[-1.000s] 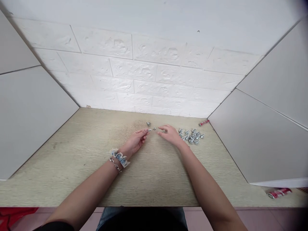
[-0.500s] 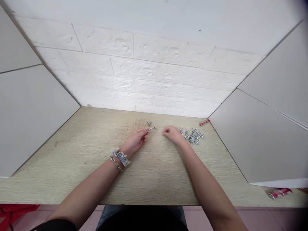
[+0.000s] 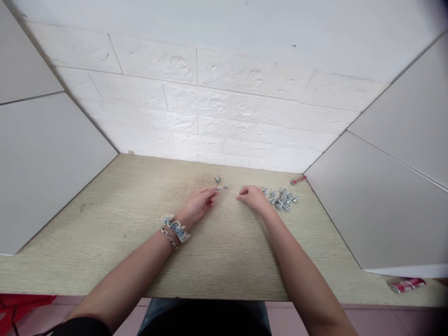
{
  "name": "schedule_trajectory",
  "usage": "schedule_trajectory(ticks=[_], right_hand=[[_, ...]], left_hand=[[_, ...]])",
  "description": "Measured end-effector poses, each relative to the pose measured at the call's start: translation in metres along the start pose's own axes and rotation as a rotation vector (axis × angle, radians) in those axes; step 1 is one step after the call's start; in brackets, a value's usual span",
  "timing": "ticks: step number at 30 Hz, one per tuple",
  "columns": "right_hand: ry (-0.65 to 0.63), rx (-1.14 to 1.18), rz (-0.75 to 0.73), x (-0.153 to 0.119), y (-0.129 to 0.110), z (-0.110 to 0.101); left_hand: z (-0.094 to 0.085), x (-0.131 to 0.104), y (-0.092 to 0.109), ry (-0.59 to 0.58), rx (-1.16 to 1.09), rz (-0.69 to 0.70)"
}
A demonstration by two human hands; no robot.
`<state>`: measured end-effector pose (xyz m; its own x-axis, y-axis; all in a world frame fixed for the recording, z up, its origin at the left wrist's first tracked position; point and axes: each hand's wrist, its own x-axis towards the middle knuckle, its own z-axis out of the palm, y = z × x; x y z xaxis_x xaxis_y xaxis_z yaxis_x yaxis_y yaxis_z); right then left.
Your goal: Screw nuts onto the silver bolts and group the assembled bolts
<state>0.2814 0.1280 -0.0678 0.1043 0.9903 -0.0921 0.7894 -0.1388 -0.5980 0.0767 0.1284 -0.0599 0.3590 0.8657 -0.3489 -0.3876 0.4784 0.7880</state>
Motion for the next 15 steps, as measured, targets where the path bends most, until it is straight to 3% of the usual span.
schedule_trajectory(ticks=[9,15], right_hand=[[0.026,0.146,-0.013,-0.004,-0.011,0.002],[-0.187,0.912,-0.009,-0.009,-0.032,0.008]], left_hand=[[-0.001,0.001,-0.001,-0.006,0.02,-0.01],[-0.001,0.001,-0.001,-0.039,0.05,-0.033]])
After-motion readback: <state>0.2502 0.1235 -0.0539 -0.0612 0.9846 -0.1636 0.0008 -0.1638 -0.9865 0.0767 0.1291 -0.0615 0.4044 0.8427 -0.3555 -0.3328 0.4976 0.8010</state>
